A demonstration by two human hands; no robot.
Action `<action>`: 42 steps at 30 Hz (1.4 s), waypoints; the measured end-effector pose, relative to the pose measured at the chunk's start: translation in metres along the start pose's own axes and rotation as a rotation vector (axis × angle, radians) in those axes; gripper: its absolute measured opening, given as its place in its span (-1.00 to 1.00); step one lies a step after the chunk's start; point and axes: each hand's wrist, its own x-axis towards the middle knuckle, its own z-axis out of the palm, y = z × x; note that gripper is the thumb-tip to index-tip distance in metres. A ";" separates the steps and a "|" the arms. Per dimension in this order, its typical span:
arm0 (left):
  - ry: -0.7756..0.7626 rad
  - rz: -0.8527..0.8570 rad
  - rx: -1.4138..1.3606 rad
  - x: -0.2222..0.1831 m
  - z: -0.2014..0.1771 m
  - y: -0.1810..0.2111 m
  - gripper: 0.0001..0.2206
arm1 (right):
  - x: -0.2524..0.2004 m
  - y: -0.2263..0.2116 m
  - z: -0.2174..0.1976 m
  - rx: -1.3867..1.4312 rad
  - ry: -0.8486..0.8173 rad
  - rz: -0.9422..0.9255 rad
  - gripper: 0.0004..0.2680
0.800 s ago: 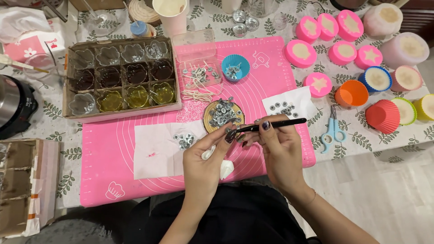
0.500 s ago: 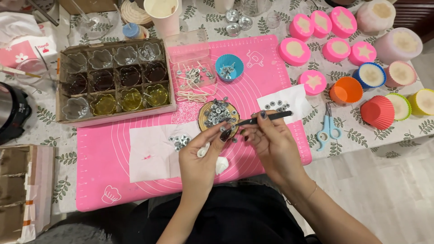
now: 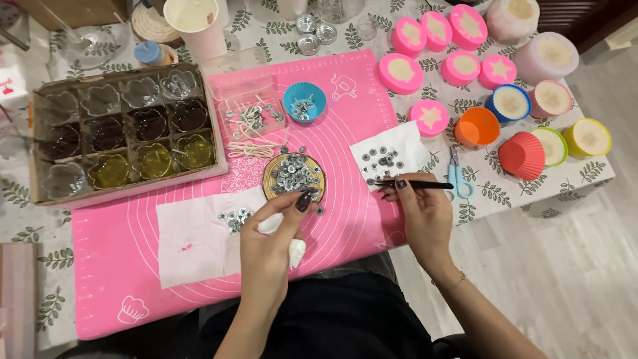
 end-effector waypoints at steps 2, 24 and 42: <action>-0.009 -0.046 0.017 -0.004 0.007 0.006 -0.76 | 0.002 0.000 -0.003 -0.035 -0.007 0.020 -0.90; 0.022 -0.092 -0.121 -0.004 -0.013 0.001 -0.69 | -0.033 -0.063 0.060 0.059 -0.296 -0.219 -0.90; 0.063 0.011 -0.080 -0.009 -0.022 -0.005 -0.71 | -0.033 -0.080 0.080 -0.313 -0.273 -0.393 -0.92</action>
